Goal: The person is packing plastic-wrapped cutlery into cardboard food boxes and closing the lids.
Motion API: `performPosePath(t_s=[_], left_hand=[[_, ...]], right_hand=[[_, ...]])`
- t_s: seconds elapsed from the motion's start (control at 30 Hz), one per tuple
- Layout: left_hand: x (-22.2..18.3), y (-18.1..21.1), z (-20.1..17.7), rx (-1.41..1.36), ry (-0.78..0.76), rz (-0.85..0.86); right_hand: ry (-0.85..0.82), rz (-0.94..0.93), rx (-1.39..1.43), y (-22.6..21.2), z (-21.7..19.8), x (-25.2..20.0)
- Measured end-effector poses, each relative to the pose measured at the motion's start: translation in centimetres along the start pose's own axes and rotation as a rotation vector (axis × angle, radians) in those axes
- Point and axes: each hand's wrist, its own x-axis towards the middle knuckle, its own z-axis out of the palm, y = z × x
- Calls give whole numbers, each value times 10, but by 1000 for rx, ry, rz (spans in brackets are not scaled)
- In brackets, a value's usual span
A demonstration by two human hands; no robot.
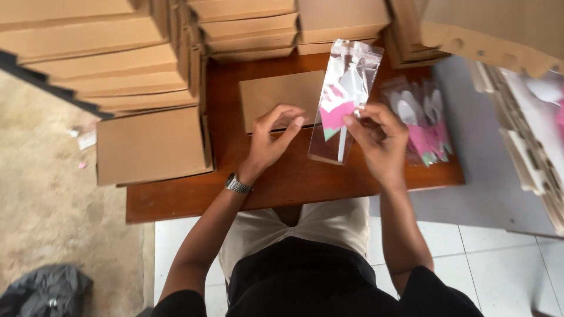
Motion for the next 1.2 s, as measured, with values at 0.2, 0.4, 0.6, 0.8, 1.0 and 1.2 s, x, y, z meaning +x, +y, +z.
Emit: performPosePath(t_s=[0.2,0.4,0.6,0.8,1.0,1.2], left_hand=[[-5,-19,7,-219,-15,-122],[-8,-80,2,-390,124,-146],[3,-40,-5,-471,72,-98],[5,-20,-8,-492,15,-103],[4,-27,-8,-517,14,-125],[2,-4,-5,-458,1,-79]], right_hand=[[-161,-316,-220,1,54,8],[-244,-437,-105,6,57,-1],[-127,-263,-1,28,59,-5],[-100,-120,99,46,60,-3],[-62,18,297,46,64,-10],[-16,-610,-116,39,69,-14]])
